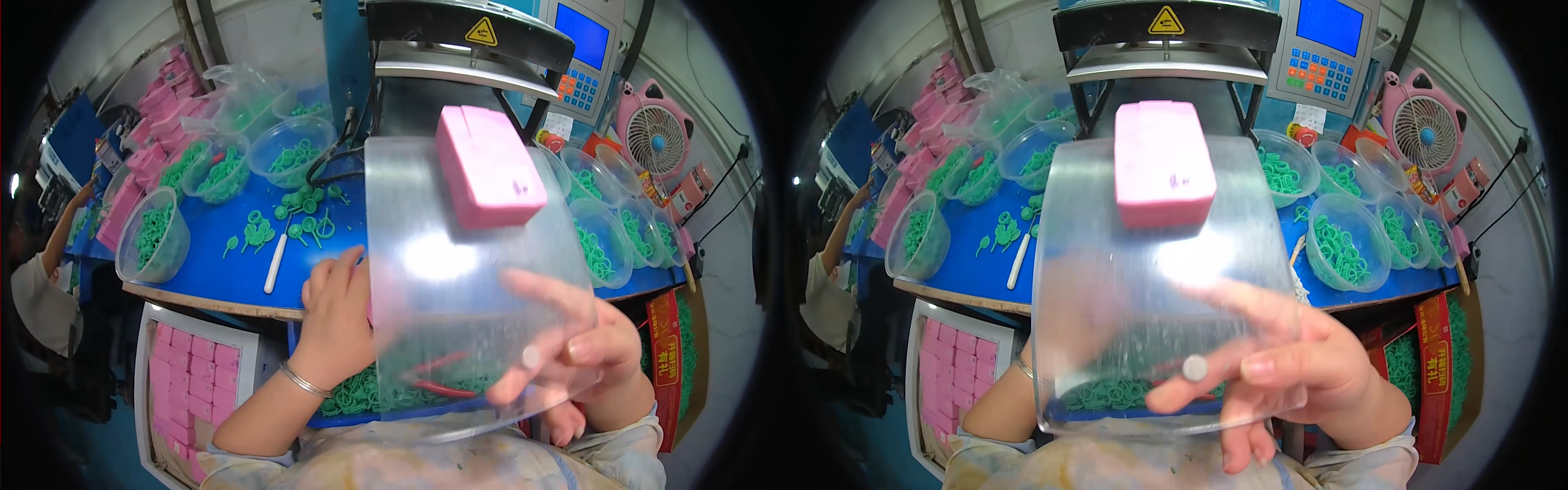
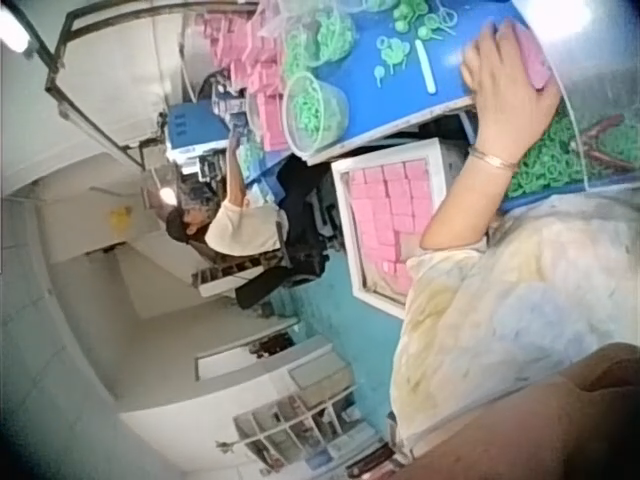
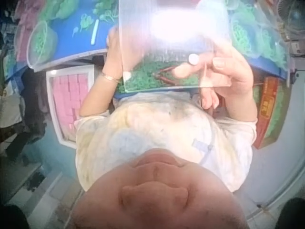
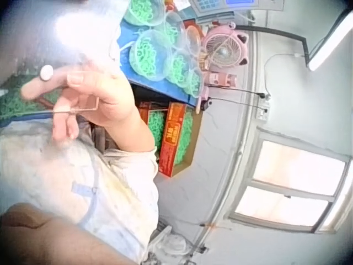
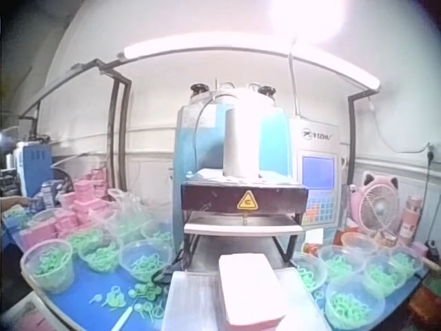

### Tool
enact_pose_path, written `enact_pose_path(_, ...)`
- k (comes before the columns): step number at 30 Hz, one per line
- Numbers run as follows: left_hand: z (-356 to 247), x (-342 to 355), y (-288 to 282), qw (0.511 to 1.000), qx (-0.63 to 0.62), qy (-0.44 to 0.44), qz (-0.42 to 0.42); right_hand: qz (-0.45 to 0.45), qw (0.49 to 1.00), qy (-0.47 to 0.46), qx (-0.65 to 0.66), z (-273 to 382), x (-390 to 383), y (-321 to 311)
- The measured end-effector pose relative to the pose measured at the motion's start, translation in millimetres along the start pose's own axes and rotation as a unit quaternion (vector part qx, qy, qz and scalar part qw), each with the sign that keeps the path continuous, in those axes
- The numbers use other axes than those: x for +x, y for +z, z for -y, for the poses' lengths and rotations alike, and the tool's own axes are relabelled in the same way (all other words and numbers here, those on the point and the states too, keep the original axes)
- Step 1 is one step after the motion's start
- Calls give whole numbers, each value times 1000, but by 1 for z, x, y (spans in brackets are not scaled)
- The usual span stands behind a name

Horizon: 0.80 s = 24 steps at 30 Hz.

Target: Using a wax injection machine to create wax patterns in silicone molds and trimming the resulting pieces with pliers.

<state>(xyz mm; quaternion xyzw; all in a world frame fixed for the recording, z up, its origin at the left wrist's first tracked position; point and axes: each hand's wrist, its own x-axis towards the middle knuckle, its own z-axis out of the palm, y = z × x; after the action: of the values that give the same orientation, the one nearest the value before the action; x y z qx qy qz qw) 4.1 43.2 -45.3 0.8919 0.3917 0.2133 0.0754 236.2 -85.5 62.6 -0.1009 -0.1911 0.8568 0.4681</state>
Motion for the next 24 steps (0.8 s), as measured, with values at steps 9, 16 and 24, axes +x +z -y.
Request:
enact_pose_path(9,-13,0,-5,993,-21,8,-112,-171,962,-194,-83,30,62,5)
enact_pose_path(16,-13,-3,-3,994,-29,10,-102,-214,862,-255,-382,45,74,-39)
enact_pose_path(24,-10,-20,-5,984,-111,31,-133,-242,825,-306,-408,37,90,-48)
